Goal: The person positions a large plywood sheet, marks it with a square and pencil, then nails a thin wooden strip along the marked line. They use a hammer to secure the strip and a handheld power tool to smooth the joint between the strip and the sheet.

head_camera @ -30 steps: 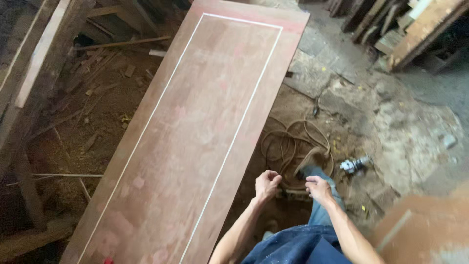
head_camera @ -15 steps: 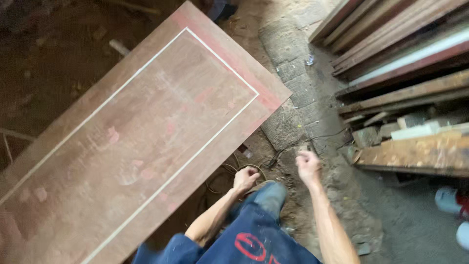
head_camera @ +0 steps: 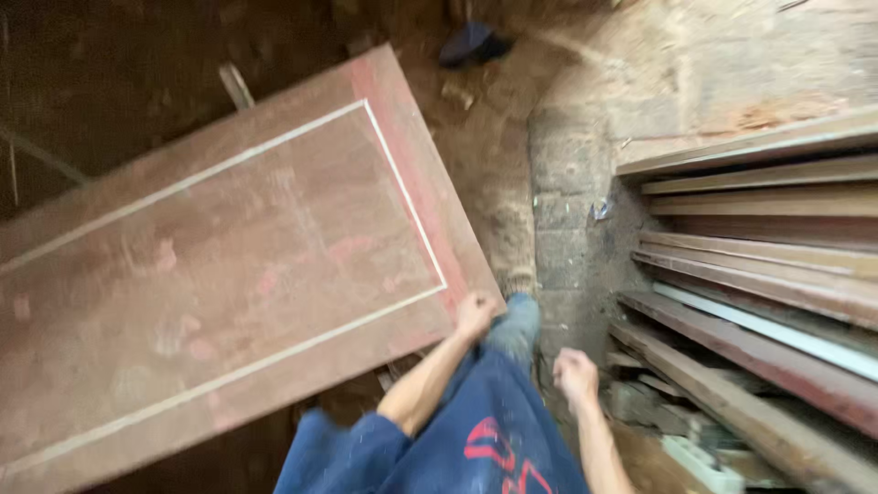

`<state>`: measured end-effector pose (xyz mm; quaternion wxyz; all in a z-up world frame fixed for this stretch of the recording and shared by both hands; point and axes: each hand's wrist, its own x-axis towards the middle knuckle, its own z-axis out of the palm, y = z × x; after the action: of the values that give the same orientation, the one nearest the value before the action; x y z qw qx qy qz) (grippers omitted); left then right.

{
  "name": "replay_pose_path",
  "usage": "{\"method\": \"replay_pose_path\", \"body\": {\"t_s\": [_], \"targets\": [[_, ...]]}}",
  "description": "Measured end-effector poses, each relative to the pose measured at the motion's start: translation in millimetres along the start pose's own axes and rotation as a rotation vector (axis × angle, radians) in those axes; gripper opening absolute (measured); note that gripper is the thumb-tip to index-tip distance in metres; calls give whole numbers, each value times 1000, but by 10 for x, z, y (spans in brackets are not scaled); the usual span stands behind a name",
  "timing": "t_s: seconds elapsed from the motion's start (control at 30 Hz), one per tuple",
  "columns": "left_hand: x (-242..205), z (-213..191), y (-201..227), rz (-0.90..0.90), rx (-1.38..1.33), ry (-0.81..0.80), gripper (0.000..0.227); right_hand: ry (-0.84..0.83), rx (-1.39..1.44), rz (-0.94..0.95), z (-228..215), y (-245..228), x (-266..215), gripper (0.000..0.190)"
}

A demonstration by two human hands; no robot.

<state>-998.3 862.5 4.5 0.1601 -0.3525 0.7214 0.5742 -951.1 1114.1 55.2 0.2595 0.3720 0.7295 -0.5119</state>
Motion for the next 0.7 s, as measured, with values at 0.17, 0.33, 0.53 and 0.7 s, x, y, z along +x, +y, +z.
{"method": "replay_pose_path", "body": {"t_s": [0.17,0.33,0.53,0.7], "targets": [[605,164,1132,57,-25,135,28,-82,-183,-176,-496,-1433,949,28],[818,8,1698,-15,-209,258,32,-84,-328,-337,-372,-2842,1673,28],[1103,-177,1362,-5,-383,473,33,-298,-654,-439,480,-4071,2166,27],[1333,-19,1398,-351,-337,704,30,-559,-707,-492,1286,-4950,2696,27]]}}
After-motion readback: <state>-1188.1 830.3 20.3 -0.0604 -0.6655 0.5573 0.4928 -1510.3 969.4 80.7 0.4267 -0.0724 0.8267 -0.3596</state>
